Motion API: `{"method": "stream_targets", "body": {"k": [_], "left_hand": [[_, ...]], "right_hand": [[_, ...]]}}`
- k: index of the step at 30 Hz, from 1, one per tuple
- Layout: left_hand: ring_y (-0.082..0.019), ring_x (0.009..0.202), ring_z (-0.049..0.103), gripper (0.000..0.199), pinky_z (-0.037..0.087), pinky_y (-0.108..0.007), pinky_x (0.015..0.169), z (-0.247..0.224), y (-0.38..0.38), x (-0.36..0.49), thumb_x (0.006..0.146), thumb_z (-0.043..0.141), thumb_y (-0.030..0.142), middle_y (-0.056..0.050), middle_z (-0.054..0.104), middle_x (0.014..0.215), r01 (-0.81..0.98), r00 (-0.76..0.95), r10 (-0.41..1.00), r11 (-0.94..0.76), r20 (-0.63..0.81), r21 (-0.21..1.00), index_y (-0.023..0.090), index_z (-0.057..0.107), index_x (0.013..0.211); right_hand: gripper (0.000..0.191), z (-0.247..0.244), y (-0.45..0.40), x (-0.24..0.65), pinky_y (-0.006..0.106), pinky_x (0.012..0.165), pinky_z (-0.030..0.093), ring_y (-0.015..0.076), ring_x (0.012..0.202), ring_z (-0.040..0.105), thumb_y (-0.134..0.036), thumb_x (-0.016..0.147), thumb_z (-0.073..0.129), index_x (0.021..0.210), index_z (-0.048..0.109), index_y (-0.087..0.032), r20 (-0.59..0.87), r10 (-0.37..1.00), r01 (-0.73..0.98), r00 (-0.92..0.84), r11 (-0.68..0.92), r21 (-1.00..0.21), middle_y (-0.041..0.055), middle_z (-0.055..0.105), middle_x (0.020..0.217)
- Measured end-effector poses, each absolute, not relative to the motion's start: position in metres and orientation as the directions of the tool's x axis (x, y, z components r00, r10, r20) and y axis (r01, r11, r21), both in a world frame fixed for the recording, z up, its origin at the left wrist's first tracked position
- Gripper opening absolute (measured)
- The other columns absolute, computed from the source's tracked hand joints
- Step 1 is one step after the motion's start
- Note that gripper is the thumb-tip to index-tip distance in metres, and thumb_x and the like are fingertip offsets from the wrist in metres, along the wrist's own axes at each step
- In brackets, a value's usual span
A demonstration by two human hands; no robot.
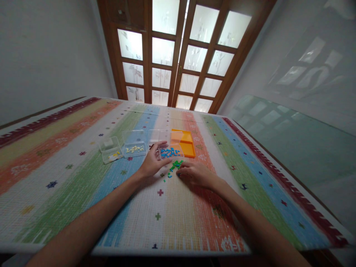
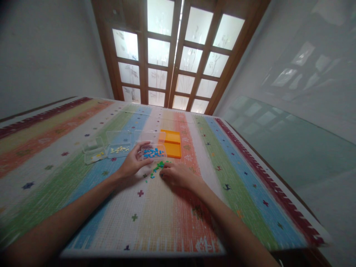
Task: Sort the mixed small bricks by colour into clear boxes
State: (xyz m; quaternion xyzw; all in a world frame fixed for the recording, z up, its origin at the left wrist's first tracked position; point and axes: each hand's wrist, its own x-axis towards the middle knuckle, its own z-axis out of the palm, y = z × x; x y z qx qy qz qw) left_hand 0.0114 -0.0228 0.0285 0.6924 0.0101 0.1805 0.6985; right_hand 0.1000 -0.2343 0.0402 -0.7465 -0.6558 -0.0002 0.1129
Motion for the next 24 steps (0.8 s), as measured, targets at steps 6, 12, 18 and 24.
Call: {"method": "stream_targets", "body": {"k": [6, 12, 18, 24], "left_hand": [[-0.029, 0.118, 0.062, 0.066, 0.049, -0.051, 0.105, 0.028, -0.023, 0.011, 0.068, 0.081, 0.023, -0.014, 0.060, 0.129, -0.239, 0.938, 0.252, -0.021, 0.237, 0.971, 0.020, 0.053, 0.128], [-0.028, 0.119, 0.062, 0.066, 0.048, -0.050, 0.107, 0.027, -0.023, 0.012, 0.067, 0.082, 0.024, -0.014, 0.060, 0.130, -0.242, 0.938, 0.249, -0.018, 0.239, 0.970, 0.020, 0.053, 0.126], [-0.028, 0.117, 0.063, 0.066, 0.050, -0.051, 0.104, 0.028, -0.023, 0.012, 0.067, 0.082, 0.024, -0.014, 0.062, 0.129, -0.245, 0.938, 0.248, -0.018, 0.242, 0.969, 0.020, 0.053, 0.126], [-0.028, 0.115, 0.064, 0.064, 0.052, -0.050, 0.103, 0.027, -0.022, 0.012, 0.067, 0.082, 0.023, -0.014, 0.061, 0.129, -0.255, 0.938, 0.236, -0.025, 0.254, 0.967, 0.020, 0.055, 0.126]], "right_hand": [[0.020, 0.040, -0.231, 0.098, 0.025, 0.064, 0.043, 0.0152, 0.073, 0.061, -0.007, 0.090, 0.059, 0.093, 0.076, -0.018, 0.102, 0.980, 0.980, 0.171, -0.159, -0.118, 0.0071, 0.071, 0.096], [0.018, 0.022, -0.229, 0.100, 0.023, 0.061, 0.041, 0.0139, 0.073, 0.061, -0.014, 0.094, 0.058, 0.105, 0.071, -0.019, 0.157, 0.978, 0.990, 0.138, -0.142, 0.014, 0.0065, 0.070, 0.102], [0.020, 0.017, -0.231, 0.101, 0.023, 0.058, 0.039, 0.0130, 0.072, 0.060, -0.009, 0.095, 0.052, 0.106, 0.066, -0.016, 0.122, 0.985, 0.980, 0.125, -0.142, 0.142, 0.0079, 0.069, 0.108], [0.022, 0.024, -0.229, 0.100, 0.023, 0.060, 0.041, 0.0137, 0.073, 0.061, -0.005, 0.092, 0.052, 0.104, 0.067, -0.016, 0.108, 0.982, 0.980, 0.157, -0.168, 0.106, 0.0080, 0.069, 0.104]]}}
